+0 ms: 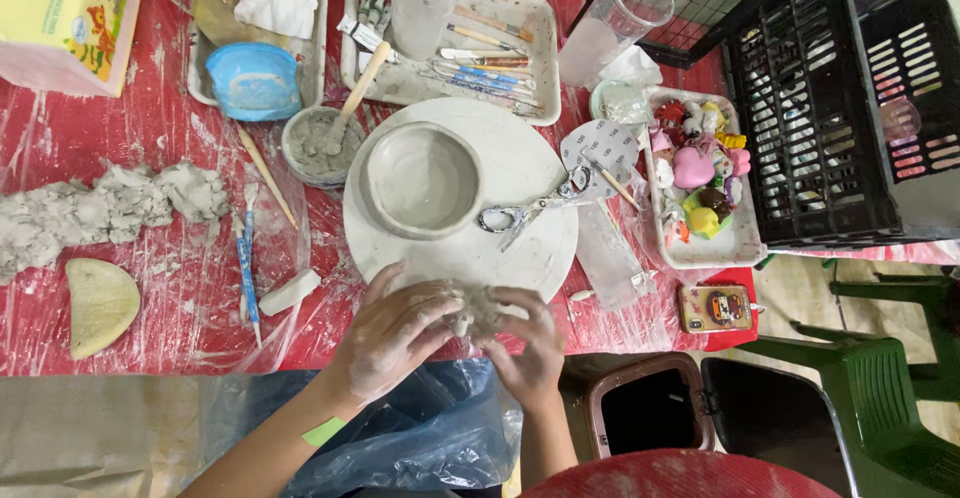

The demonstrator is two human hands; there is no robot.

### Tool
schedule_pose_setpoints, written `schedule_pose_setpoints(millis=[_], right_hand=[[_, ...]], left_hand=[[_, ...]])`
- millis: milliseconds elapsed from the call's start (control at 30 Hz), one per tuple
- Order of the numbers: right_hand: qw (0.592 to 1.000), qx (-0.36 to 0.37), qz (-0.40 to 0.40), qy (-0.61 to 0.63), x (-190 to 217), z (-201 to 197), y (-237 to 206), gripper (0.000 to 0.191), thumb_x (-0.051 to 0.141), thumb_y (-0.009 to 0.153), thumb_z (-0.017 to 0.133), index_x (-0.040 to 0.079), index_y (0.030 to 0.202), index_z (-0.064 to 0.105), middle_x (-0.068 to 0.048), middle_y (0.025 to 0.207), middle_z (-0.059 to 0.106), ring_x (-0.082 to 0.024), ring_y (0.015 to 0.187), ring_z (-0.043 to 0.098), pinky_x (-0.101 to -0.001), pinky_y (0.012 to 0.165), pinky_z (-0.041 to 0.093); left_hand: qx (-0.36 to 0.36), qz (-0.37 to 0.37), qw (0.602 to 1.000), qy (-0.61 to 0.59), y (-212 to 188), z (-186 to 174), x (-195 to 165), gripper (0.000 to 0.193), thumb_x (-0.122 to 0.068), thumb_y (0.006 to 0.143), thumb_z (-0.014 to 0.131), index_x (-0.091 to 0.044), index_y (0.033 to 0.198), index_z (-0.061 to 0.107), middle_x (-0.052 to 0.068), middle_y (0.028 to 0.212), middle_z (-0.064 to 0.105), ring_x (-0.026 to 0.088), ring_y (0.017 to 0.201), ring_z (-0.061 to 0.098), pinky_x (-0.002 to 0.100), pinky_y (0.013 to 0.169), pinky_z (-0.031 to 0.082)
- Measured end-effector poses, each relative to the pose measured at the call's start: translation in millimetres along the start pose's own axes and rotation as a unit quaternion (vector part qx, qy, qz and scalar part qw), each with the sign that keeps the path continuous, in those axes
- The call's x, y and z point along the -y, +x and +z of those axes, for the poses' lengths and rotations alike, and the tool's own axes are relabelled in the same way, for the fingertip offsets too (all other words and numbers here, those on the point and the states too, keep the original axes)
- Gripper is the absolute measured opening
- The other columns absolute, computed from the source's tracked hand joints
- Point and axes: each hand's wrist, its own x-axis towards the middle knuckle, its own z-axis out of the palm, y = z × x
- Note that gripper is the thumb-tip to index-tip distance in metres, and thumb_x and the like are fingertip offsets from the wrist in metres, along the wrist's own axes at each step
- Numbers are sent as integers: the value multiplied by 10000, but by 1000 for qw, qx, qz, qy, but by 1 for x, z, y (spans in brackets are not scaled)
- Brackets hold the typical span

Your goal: The person shapes a small piece of clay by hand on a round bat, pinching and forming it into a small figure. They briefly use a brush on the clay and continue pressing and shaping it with both hands.

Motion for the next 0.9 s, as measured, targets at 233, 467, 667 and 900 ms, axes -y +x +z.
schedule_pose_setpoints(millis=[233,467,667,900], right_hand=[[997,-6,-48,-62,-16,8,-12,348,91,795,861,85,1101,696,-153,1141,724,-312,1068,731,-400,885,598],[994,-22,56,93,-36,9,-32,356,61,883,797,5,1192,631,-154,1166,732,-310,1148,713,-426,1026,560],[987,-38,102,121,-47,6,-45,271,22,860,804,17,1081,647,-174,1218,713,-302,1181,690,-422,1061,540],[992,-50,109,48,-48,8,-53,163,19,798,838,34,916,727,-154,1180,729,-249,1079,694,-349,884,578]], left_hand=[[31,9,999,22,-3,3,5,565,-113,830,836,-113,1324,561,17,1255,715,187,1176,698,559,1191,345],[5,33,999,31,-1,6,9,557,-88,862,833,-122,1339,546,12,1256,716,176,1186,701,543,1220,315],[-14,60,994,87,-1,4,9,382,-111,920,770,-149,1271,622,-23,1232,721,160,1222,685,483,1145,322],[-18,82,978,191,-4,5,5,240,-218,996,707,-252,1234,706,-90,1237,716,111,1230,671,454,1137,223]])
